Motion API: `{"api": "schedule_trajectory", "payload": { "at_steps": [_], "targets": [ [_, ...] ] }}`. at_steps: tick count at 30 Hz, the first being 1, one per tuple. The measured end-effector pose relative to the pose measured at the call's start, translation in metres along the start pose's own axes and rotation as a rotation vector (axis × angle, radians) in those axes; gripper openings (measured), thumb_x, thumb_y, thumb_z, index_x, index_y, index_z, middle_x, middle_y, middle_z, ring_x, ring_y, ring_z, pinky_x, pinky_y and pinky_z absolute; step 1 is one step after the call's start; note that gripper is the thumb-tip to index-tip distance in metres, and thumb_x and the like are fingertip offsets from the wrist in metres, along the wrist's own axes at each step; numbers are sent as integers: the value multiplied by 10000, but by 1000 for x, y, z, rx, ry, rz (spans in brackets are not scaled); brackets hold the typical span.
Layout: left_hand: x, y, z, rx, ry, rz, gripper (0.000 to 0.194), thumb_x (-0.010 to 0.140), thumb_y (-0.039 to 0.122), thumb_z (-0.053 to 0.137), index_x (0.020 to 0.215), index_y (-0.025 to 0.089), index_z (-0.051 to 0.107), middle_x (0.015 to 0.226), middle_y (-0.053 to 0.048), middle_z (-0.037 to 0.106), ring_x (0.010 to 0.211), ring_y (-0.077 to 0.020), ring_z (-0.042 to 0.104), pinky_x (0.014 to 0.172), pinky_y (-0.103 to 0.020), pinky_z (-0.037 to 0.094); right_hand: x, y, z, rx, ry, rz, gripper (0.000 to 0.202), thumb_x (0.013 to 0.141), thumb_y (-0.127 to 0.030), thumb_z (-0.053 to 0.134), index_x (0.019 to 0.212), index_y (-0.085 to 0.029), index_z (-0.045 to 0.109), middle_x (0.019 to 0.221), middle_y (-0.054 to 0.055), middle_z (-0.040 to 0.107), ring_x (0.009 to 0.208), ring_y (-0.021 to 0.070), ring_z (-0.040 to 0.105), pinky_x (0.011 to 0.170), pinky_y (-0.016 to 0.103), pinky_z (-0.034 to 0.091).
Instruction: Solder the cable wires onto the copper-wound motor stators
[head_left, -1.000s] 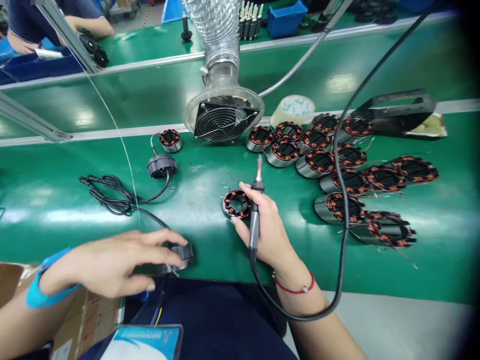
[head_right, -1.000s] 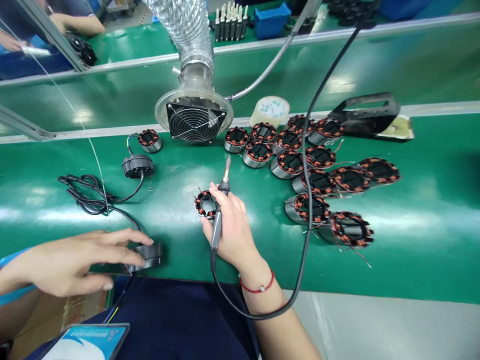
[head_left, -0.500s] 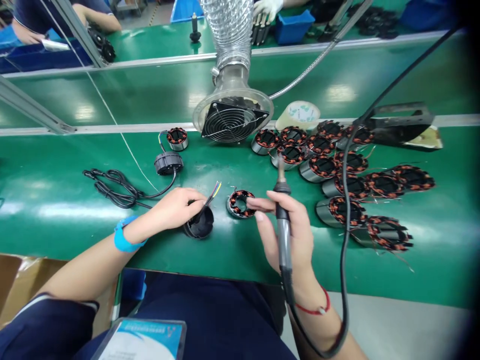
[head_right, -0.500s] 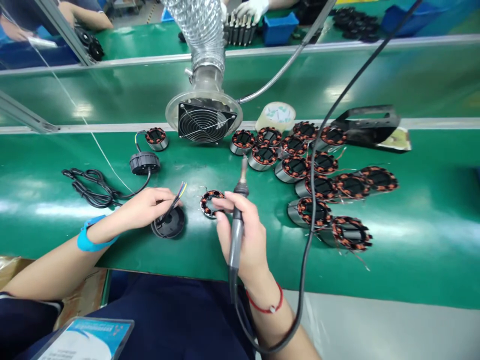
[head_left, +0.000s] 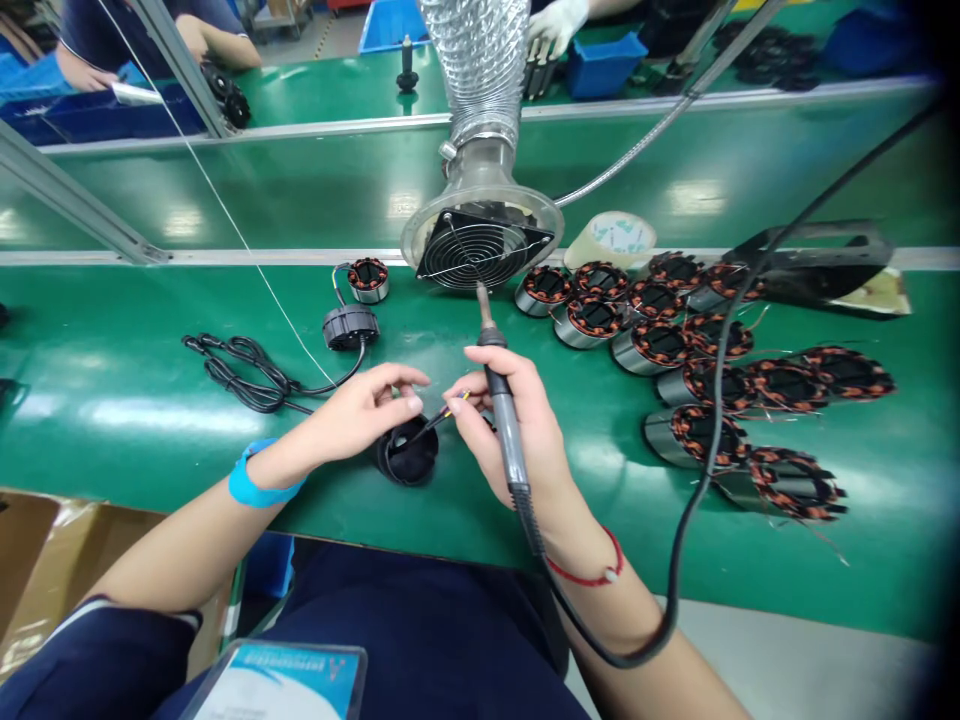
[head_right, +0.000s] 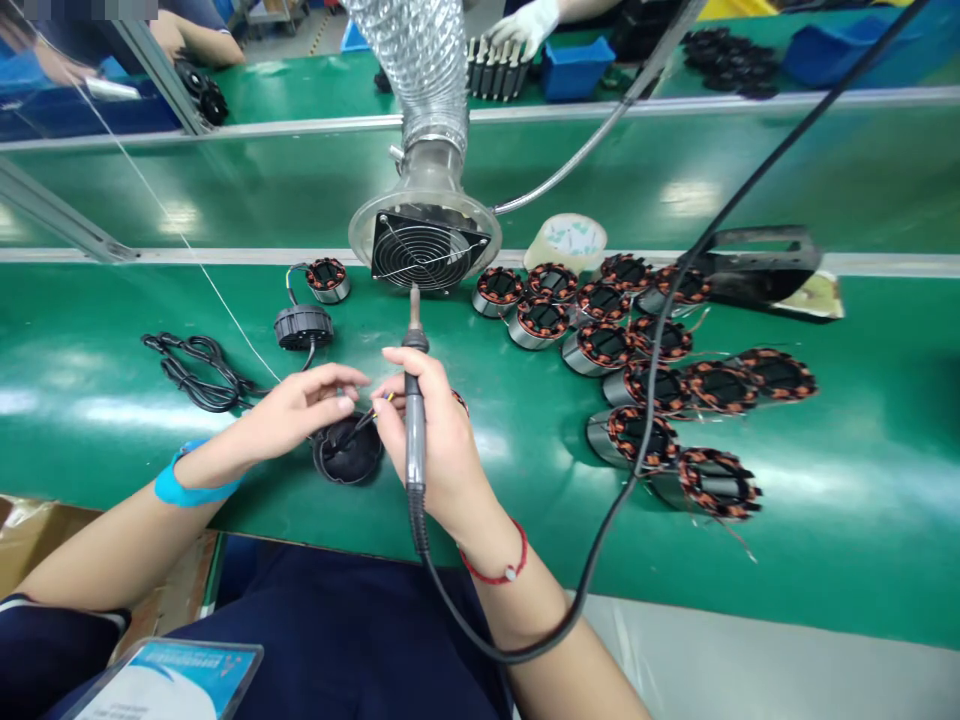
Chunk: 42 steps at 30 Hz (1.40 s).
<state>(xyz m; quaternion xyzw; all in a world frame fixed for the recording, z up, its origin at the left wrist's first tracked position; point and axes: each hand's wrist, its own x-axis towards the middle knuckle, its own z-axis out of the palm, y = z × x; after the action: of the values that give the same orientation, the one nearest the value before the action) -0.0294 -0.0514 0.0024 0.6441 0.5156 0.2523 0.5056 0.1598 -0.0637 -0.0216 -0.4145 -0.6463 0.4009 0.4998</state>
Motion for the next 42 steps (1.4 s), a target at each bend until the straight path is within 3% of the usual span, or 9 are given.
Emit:
{"api": "schedule_trajectory", "payload": {
  "at_steps": [2,4,9,15,20,23,31,38,42],
  "targets": [
    [0,4,2,-279,84,-68,238,894,381,532,1007,173,566,874,-7,594,581,-74,438,510,-214,325,-2,1,-2,17,33,-1,440,847,-150,590,1240,-287,449,885,-35,641,707,108,653,680,256,576],
    [1,11,8,-366,88,-56,210,908,382,500,891,174,511,761,27,524,515,-58,351,466,-210,259,-4,3,-4,26,61,-8,462,833,-145,594,1244,-285,435,885,-36,628,703,102,646,667,247,574],
    [2,26,21,-28,87,82,147,913,277,505,810,172,495,723,32,492,623,-86,419,577,-227,348,-8,4,-5,32,100,-40,472,838,-182,616,1251,-288,414,887,-32,623,691,105,643,621,238,568],
    [-2,31,20,211,131,119,137,913,211,478,782,180,504,735,19,521,675,-114,473,646,-256,385,-11,3,-4,20,150,-107,432,862,-174,596,1239,-299,426,860,-31,625,691,118,641,612,254,562],
    [-6,29,24,534,165,315,157,932,221,482,830,182,594,848,-38,645,864,-188,528,828,-352,391,-9,1,-4,-42,163,-183,402,862,-138,579,1207,-291,442,807,-39,588,706,130,612,664,292,556],
    [-7,27,30,555,162,376,174,951,230,482,889,182,637,876,-43,687,902,-196,561,854,-363,377,-9,1,-2,-27,188,-188,395,861,-133,576,1200,-294,451,804,-44,585,711,127,603,678,290,547],
    [1,27,33,82,75,52,171,936,296,482,849,177,567,707,16,637,644,-113,571,632,-238,424,-16,4,5,31,277,-36,410,884,-205,584,1253,-278,421,791,-40,597,695,134,621,650,292,550],
    [35,20,21,208,-88,-27,108,821,221,496,742,166,546,619,42,497,573,-93,416,549,-222,322,-32,10,-15,-235,207,-58,380,946,-212,525,1317,-266,465,956,31,721,924,200,710,825,397,594],
    [46,14,20,220,-83,-37,120,805,218,503,717,157,558,623,34,497,587,-94,406,569,-229,323,-43,15,-32,-288,280,-31,367,953,-256,545,1319,-282,529,910,35,722,791,198,718,758,392,605]
  ]
}}
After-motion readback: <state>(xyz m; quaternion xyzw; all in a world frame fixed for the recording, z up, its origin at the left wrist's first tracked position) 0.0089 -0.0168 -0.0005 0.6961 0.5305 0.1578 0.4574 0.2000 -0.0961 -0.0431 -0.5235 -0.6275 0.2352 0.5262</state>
